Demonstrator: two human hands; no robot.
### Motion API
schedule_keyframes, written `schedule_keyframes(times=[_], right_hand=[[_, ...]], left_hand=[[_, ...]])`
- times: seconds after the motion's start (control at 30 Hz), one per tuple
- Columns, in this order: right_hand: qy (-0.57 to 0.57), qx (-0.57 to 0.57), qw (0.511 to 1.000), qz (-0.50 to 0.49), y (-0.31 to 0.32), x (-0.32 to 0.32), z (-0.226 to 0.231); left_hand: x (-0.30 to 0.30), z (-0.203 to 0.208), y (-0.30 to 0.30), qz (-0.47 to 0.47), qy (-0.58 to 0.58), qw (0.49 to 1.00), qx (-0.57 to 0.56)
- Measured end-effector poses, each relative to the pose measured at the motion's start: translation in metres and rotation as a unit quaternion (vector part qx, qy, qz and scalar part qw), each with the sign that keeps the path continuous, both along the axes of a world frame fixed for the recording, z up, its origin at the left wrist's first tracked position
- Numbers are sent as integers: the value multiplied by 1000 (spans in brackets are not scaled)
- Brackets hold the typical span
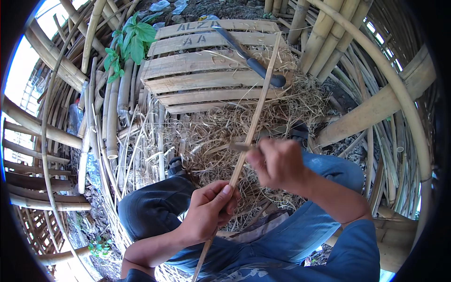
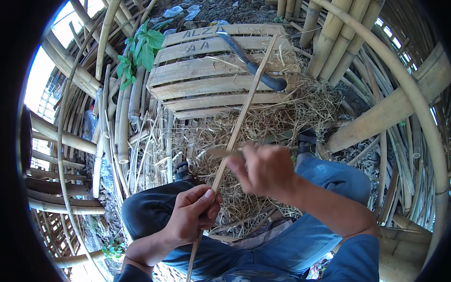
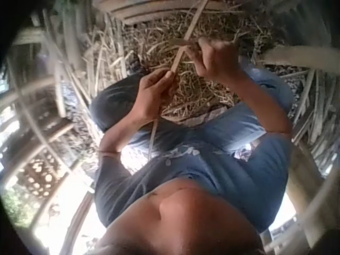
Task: The person scrapes a long bamboo strip using a machete, places the machete onto a wooden crate, and then shaves the bamboo strip using a small knife.
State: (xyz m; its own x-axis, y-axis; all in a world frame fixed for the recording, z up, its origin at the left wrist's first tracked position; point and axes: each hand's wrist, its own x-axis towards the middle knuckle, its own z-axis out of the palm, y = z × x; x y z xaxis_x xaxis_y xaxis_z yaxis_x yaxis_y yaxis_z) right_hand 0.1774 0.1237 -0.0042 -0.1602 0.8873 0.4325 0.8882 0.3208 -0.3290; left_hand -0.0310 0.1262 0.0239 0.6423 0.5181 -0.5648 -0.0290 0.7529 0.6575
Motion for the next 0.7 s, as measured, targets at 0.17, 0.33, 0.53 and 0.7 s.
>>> schedule_keyframes(times=[0.17,0.33,0.53,0.7], right_hand=[[7,31,994,101,-16,-18,-3],[-9,0,1000,-7,5,5,1],[-31,2,995,97,-20,-17,-1],[-22,-1,998,62,-11,-5,-1]], left_hand=[[0,0,0,17,-3,1000,-12],[-4,-4,0,4,-22,999,-43],[-3,-4,1,0,-43,993,-106],[-7,-2,5,-6,-57,991,-118]])
